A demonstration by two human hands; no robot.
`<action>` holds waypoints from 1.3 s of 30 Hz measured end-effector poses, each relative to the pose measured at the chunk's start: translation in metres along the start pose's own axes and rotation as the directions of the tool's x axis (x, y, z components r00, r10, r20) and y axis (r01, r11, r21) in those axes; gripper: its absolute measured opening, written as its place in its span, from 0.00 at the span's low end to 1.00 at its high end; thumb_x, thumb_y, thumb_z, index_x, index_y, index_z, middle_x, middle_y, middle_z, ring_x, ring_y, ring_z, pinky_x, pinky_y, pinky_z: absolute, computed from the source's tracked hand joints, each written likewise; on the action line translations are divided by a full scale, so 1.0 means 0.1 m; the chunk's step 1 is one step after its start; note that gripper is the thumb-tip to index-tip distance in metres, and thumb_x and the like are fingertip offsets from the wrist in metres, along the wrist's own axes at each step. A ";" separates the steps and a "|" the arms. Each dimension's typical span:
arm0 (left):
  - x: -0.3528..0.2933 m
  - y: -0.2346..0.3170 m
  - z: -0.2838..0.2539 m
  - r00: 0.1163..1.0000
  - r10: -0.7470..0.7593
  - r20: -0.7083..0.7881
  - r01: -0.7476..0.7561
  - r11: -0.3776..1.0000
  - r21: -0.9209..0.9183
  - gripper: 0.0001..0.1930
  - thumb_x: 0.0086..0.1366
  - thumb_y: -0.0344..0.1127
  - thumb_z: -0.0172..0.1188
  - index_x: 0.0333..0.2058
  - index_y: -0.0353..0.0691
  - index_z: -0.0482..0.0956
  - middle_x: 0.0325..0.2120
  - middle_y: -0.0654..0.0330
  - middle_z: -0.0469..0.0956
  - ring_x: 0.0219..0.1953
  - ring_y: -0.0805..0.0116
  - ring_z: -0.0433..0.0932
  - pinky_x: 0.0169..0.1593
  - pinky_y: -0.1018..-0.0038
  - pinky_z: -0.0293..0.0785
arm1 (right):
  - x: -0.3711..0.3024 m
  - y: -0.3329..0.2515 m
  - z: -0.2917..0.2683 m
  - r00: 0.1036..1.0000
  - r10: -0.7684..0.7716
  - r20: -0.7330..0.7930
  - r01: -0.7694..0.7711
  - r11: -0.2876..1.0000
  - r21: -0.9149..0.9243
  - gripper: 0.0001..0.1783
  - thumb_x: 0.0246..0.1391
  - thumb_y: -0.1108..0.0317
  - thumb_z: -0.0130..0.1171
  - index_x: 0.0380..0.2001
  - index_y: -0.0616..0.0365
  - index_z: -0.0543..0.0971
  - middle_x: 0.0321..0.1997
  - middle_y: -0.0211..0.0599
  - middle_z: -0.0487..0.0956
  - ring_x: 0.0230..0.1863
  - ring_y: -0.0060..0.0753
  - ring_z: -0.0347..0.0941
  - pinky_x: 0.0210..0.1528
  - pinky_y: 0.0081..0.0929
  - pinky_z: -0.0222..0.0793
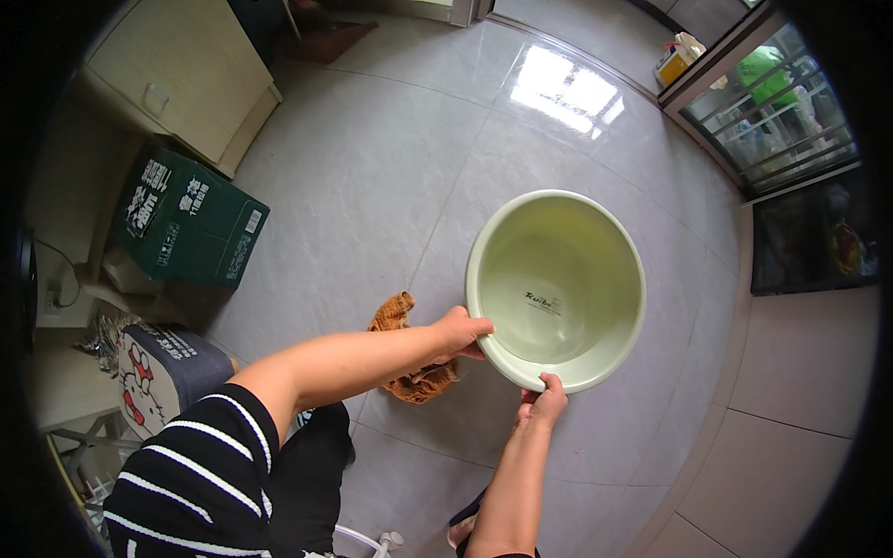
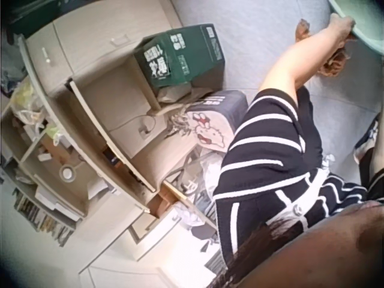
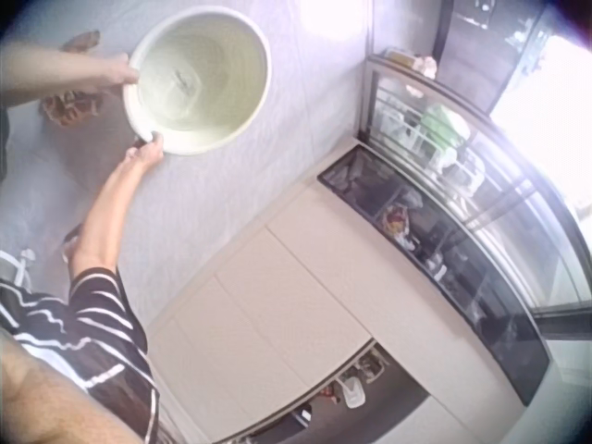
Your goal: The person walks from the kitchen to the balcony, picks up a basin of water with a cloth, and returns to the kitchen. They sit on the floor and use the wet cloth to wipe the tiled floor area near the sliding door and a green box.
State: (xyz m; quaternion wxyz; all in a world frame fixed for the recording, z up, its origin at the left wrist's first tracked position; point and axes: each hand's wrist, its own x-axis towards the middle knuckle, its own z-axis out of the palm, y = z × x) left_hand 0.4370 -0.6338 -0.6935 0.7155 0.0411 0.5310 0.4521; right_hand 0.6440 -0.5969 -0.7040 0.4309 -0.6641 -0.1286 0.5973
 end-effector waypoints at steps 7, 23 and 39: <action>-0.30 0.03 -0.32 0.989 0.131 0.065 -0.146 0.866 0.479 0.34 0.54 0.48 0.67 0.56 0.34 0.68 0.44 0.50 0.78 0.41 0.60 0.80 0.45 0.68 0.78 | -0.54 0.07 0.05 0.996 0.011 0.087 -0.022 0.992 0.126 0.27 0.57 0.47 0.55 0.48 0.58 0.71 0.35 0.34 0.78 0.27 0.28 0.74 0.24 0.25 0.69; -1.80 0.37 -2.63 0.781 0.593 -0.198 0.402 -0.235 0.885 0.32 0.57 0.44 0.63 0.59 0.44 0.67 0.63 0.50 0.61 0.67 0.49 0.54 0.66 0.45 0.49 | -1.32 1.75 1.01 0.679 0.135 0.722 0.681 -0.484 -0.550 0.39 0.53 0.52 0.61 0.66 0.23 0.56 0.71 0.35 0.51 0.69 0.56 0.43 0.54 0.66 0.61; -2.04 0.06 -3.08 0.698 0.589 -0.408 0.040 0.537 0.843 0.40 0.56 0.50 0.64 0.61 0.33 0.62 0.61 0.43 0.62 0.63 0.48 0.61 0.64 0.62 0.59 | -1.29 1.85 0.84 0.402 0.199 0.894 0.837 -0.475 -0.271 0.26 0.45 0.77 0.58 0.49 0.40 0.74 0.55 0.35 0.70 0.61 0.52 0.59 0.50 0.43 0.73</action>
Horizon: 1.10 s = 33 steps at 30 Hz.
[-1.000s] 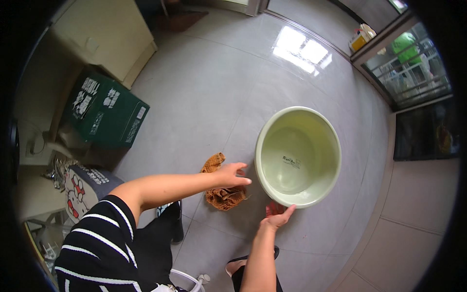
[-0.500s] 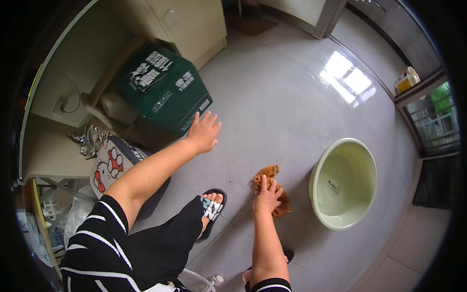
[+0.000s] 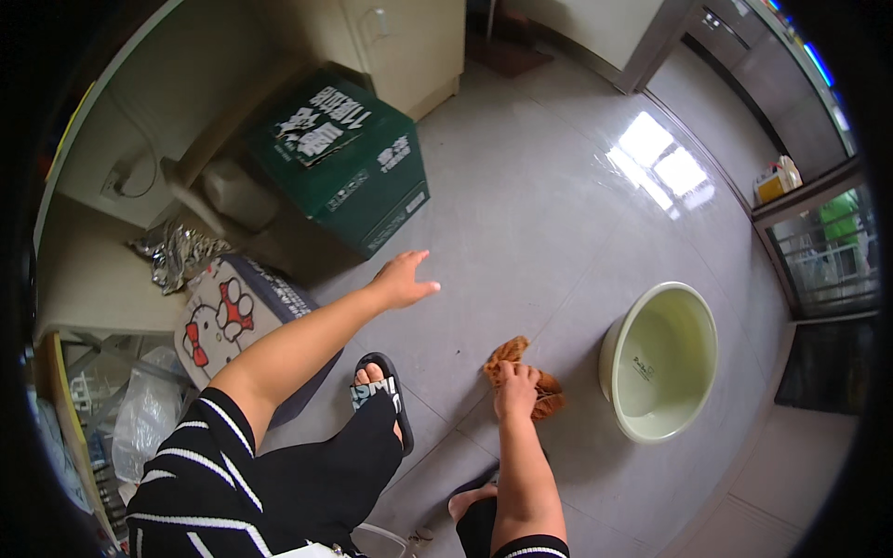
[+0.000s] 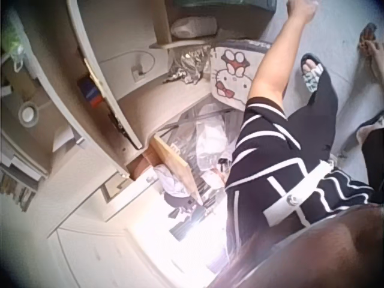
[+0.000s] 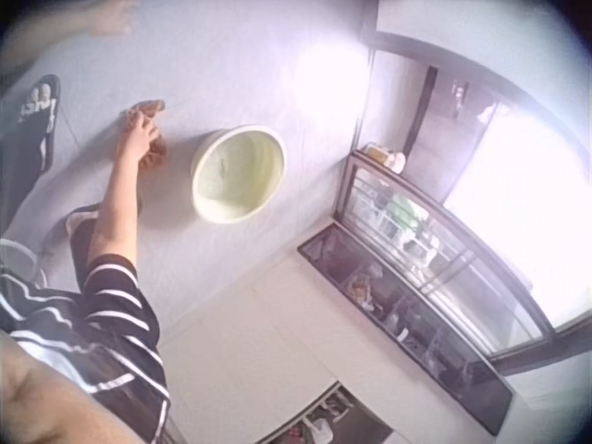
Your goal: The person walks from the kitchen to the balcony, picks up a basin of water with a cloth, and returns to the kitchen. They sit on the floor and use the wet cloth to wipe the tiled floor area near the sliding door and a green box.
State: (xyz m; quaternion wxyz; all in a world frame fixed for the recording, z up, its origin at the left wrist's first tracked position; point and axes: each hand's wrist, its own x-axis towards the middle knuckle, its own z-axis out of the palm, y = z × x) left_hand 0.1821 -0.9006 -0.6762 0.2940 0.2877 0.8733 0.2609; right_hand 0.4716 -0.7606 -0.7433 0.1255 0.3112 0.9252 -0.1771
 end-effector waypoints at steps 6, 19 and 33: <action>0.08 0.43 0.26 0.934 -0.142 0.329 0.057 0.966 0.254 0.44 0.56 0.50 0.64 0.66 0.41 0.54 0.67 0.45 0.49 0.68 0.46 0.50 0.66 0.51 0.52 | 0.68 0.03 -0.42 0.950 0.151 -0.272 -0.018 0.899 0.437 0.14 0.41 0.79 0.56 0.32 0.51 0.81 0.39 0.39 0.75 0.45 0.49 0.67 0.50 0.39 0.65; 0.96 0.11 0.33 0.941 -0.232 0.248 0.003 0.736 0.676 0.53 0.49 0.41 0.72 0.67 0.38 0.46 0.69 0.46 0.41 0.70 0.49 0.44 0.70 0.58 0.44 | 1.40 0.22 -0.09 0.825 -0.338 -0.453 0.365 0.931 -0.030 0.24 0.39 0.63 0.62 0.45 0.39 0.76 0.58 0.27 0.70 0.60 0.43 0.62 0.53 0.51 0.56; 1.40 0.04 0.25 0.928 -0.207 0.309 -0.128 0.601 0.789 0.67 0.35 0.50 0.80 0.65 0.25 0.43 0.67 0.36 0.41 0.70 0.44 0.41 0.71 0.59 0.40 | 2.69 0.58 -0.70 0.747 -0.067 -0.661 0.243 0.953 0.179 0.17 0.44 0.71 0.59 0.41 0.47 0.79 0.54 0.39 0.73 0.53 0.47 0.68 0.53 0.43 0.66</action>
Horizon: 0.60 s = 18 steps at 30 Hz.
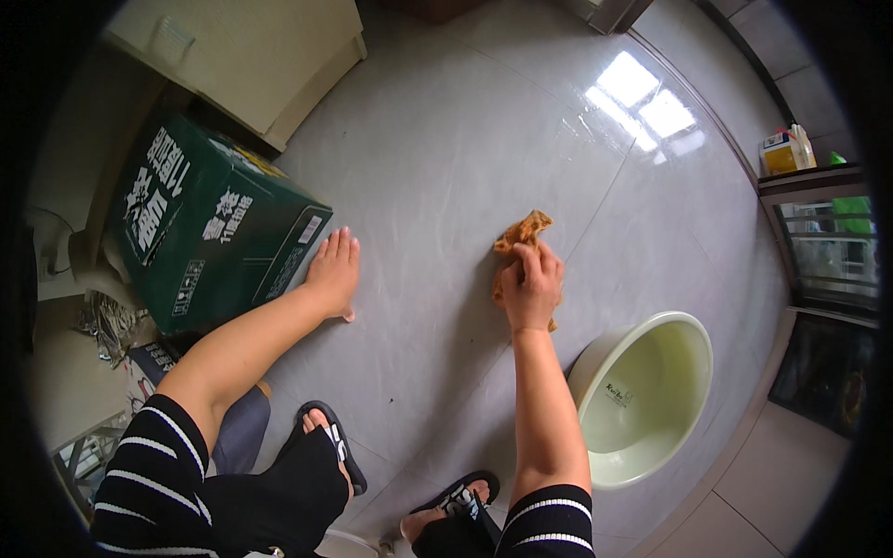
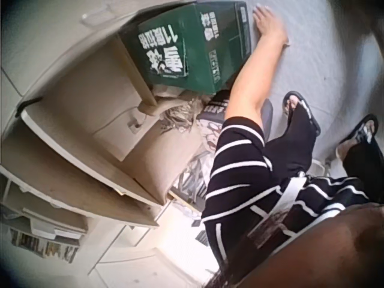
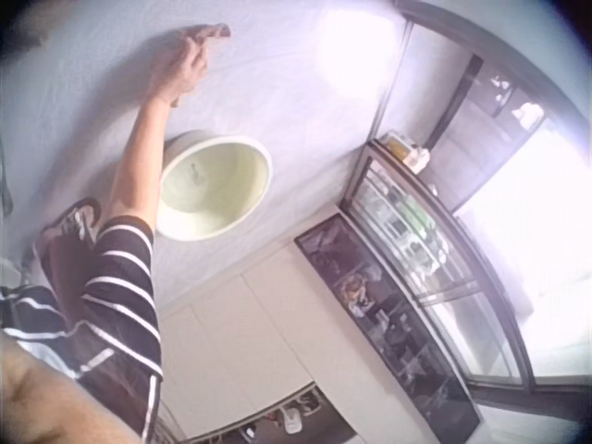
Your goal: The person walks from the kitchen to the balcony, picks up a basin of water with a cloth, and returns to the kitchen. They sit on the floor and use the wet cloth to wipe the tiled floor area near the sliding door and a green box.
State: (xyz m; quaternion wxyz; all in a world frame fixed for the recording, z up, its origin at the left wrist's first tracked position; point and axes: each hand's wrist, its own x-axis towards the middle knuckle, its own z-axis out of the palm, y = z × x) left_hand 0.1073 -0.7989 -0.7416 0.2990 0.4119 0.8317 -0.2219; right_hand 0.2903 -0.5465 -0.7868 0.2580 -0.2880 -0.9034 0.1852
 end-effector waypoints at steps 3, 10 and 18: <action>-0.01 0.04 -0.01 1.000 -0.022 -0.013 0.023 1.000 0.017 0.67 0.35 0.50 0.80 0.65 0.26 0.43 0.67 0.36 0.41 0.70 0.44 0.42 0.71 0.58 0.41 | -0.06 0.02 0.06 0.990 0.121 0.078 -0.112 0.987 -0.116 0.19 0.49 0.67 0.58 0.47 0.42 0.77 0.61 0.38 0.68 0.59 0.46 0.63 0.56 0.46 0.63; -0.08 0.01 -0.03 0.997 -0.077 -0.008 0.077 0.996 -0.045 0.68 0.34 0.48 0.80 0.67 0.34 0.41 0.69 0.46 0.40 0.71 0.52 0.41 0.69 0.50 0.43 | -0.45 -0.30 -0.06 0.978 0.076 0.193 -0.014 0.953 -0.302 0.32 0.51 0.57 0.61 0.61 0.35 0.67 0.73 0.39 0.51 0.71 0.54 0.45 0.62 0.72 0.42; -0.11 0.02 -0.07 0.999 -0.055 -0.003 0.055 0.998 -0.034 0.68 0.34 0.48 0.80 0.67 0.34 0.41 0.69 0.45 0.40 0.71 0.50 0.41 0.69 0.47 0.42 | -0.29 -0.24 -0.08 0.962 0.221 0.158 -0.150 0.916 -0.371 0.34 0.50 0.54 0.62 0.61 0.37 0.67 0.70 0.38 0.57 0.68 0.50 0.51 0.56 0.59 0.58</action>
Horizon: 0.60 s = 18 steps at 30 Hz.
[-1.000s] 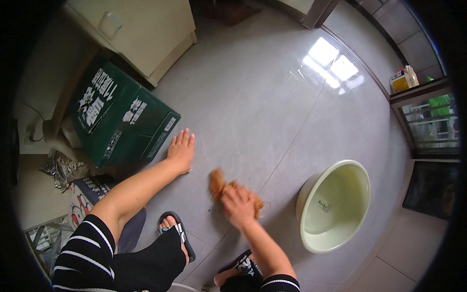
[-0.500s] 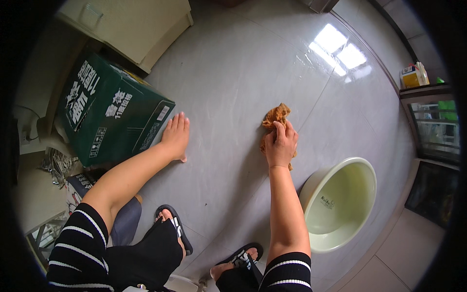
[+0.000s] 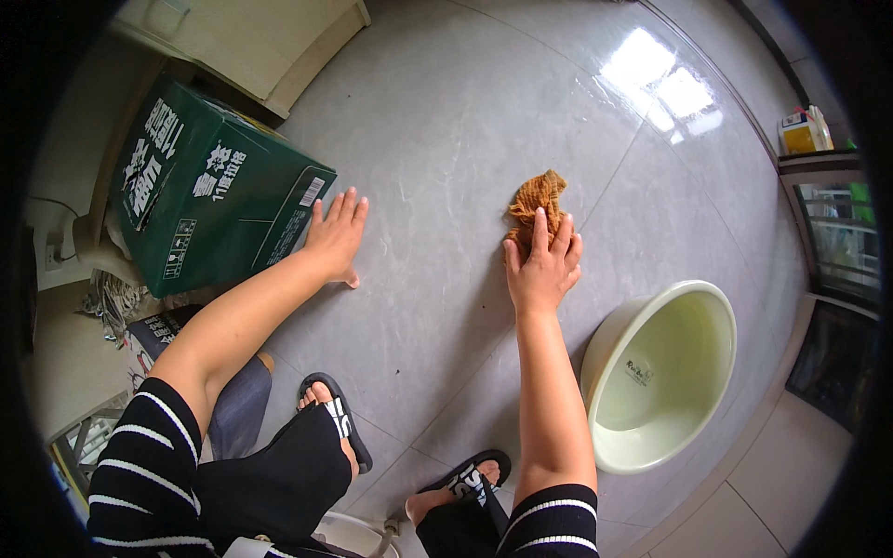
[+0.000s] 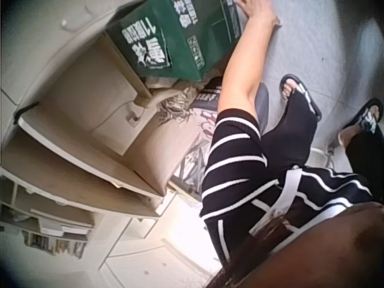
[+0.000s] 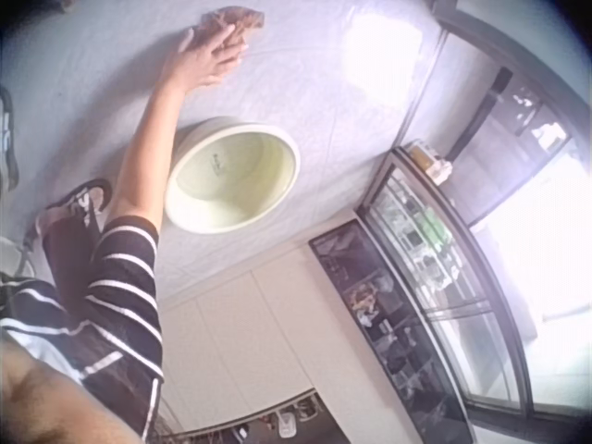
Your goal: The person walks from the kitchen to the balcony, picks up a basin of water with a cloth, and returns to the kitchen. They sit on the floor and use the wet cloth to wipe the tiled floor area near the sliding door and a green box.
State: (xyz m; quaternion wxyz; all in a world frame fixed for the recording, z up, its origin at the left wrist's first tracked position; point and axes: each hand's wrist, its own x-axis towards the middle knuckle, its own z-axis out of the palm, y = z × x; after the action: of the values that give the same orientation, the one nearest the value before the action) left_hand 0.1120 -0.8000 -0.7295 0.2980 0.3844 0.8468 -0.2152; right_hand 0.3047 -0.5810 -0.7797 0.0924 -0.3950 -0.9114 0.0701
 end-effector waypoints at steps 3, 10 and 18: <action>0.05 0.07 -0.01 1.000 0.009 0.004 -0.009 1.000 0.025 0.68 0.35 0.47 0.80 0.67 0.33 0.40 0.69 0.43 0.40 0.71 0.50 0.41 0.69 0.47 0.41 | 0.01 0.04 0.19 0.979 -0.132 -0.158 0.139 0.990 0.033 0.27 0.47 0.59 0.62 0.54 0.39 0.74 0.62 0.36 0.67 0.61 0.47 0.60 0.49 0.49 0.64; -0.04 -0.04 -0.06 1.000 0.006 0.016 -0.005 1.000 -0.021 0.68 0.35 0.46 0.80 0.67 0.33 0.40 0.69 0.43 0.40 0.71 0.50 0.41 0.69 0.47 0.40 | -0.93 -0.35 0.03 0.732 -0.681 0.008 0.653 0.705 0.276 0.28 0.31 0.62 0.67 0.43 0.42 0.76 0.57 0.35 0.69 0.57 0.44 0.64 0.45 0.44 0.62; 0.05 -0.22 0.06 0.999 0.007 -0.050 -0.010 0.998 -0.067 0.65 0.39 0.48 0.78 0.67 0.33 0.41 0.69 0.43 0.40 0.71 0.51 0.41 0.71 0.59 0.37 | -0.28 -0.21 0.02 0.922 -0.346 -0.172 0.386 0.817 0.428 0.21 0.38 0.76 0.60 0.41 0.50 0.79 0.54 0.46 0.72 0.55 0.53 0.66 0.57 0.42 0.65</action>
State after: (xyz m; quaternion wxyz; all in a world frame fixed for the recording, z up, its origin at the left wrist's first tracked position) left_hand 0.0950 -0.8145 -0.7344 0.2905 0.3831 0.8590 -0.1759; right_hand 0.3085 -0.6158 -0.7804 0.2329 -0.1824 -0.9234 0.2446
